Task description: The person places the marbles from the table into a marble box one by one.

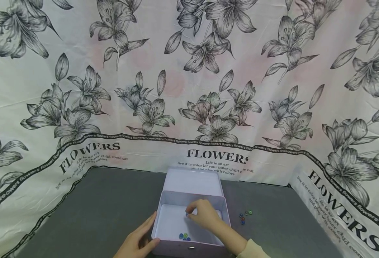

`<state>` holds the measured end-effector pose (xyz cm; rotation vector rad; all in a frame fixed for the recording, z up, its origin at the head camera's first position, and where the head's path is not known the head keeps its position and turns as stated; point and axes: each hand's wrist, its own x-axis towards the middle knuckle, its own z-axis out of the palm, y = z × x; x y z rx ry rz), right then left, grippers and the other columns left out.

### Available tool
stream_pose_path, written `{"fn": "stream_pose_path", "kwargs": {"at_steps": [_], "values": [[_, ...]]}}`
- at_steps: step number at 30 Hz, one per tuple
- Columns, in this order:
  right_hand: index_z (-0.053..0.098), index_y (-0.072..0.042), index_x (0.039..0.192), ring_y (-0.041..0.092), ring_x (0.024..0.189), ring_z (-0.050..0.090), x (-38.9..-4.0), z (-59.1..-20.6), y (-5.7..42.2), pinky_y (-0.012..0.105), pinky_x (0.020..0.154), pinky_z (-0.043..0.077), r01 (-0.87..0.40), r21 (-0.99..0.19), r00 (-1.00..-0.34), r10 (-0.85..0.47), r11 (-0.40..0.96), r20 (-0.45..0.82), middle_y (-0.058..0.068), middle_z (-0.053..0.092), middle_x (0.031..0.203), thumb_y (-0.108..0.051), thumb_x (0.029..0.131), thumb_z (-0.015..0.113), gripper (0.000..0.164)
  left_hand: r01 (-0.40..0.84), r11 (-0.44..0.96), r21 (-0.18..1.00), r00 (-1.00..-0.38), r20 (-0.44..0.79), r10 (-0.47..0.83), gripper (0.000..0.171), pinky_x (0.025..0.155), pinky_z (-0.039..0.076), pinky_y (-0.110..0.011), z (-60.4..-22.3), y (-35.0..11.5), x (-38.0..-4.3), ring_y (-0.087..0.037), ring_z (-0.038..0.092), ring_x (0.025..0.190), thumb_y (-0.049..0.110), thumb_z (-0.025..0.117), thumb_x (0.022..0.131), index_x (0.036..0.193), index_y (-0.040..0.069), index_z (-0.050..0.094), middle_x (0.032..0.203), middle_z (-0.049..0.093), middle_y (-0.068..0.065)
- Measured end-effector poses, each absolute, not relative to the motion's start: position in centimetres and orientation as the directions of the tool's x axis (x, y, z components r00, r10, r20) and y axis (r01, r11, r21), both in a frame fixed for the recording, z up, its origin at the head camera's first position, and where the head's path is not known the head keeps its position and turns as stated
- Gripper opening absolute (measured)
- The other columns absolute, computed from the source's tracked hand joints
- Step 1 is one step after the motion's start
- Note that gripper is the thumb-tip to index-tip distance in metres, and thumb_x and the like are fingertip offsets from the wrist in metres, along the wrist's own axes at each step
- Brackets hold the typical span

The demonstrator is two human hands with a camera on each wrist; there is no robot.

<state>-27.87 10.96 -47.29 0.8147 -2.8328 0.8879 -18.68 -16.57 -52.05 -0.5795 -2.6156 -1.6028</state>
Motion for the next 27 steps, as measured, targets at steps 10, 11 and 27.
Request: {"fn": "stream_pose_path", "kwargs": {"at_steps": [10, 11, 27], "values": [[0.081, -0.006, 0.097, 0.029, 0.098, 0.074, -27.9, -47.3, 10.9, 0.049, 0.086, 0.060, -0.477, -0.508, -0.877, -0.425, 0.718, 0.223, 0.003, 0.080, 0.094, -0.005, 0.086, 0.082, 0.011, 0.312, 0.411, 0.856, -0.934, 0.198, 0.297, 0.078, 0.053, 0.044, -0.021, -52.2, -16.7, -18.6, 0.002, 0.042, 0.057, 0.031, 0.074, 0.102, 0.164, 0.003, 0.037, 0.164, 0.039, -0.028], [0.081, -0.005, 0.098, 0.030, 0.098, 0.074, -27.9, -47.3, 10.9, 0.049, 0.086, 0.059, -0.469, -0.512, -0.881, -0.417, 0.719, 0.222, 0.003, 0.080, 0.095, -0.005, 0.086, 0.082, 0.012, 0.310, 0.411, 0.857, -0.935, 0.196, 0.297, 0.078, 0.053, 0.044, -0.021, -52.2, -16.7, -18.6, 0.002, 0.042, 0.057, 0.031, 0.074, 0.101, 0.164, 0.003, 0.037, 0.165, 0.039, -0.028], [0.081, -0.002, 0.103, 0.003, 0.045, 0.041, -27.9, -46.1, 11.8, 0.018, 0.045, 0.036, -0.420, -0.677, -0.907, -0.297, 0.605, 0.297, 0.011, 0.080, 0.101, -0.005, 0.087, 0.082, 0.016, 0.320, 0.399, 0.859, -0.929, 0.203, 0.310, 0.076, 0.054, 0.045, -0.021, -52.3, -16.8, -18.7, 0.002, 0.043, 0.060, 0.030, 0.073, 0.102, 0.164, 0.004, 0.036, 0.165, 0.038, -0.027]]}}
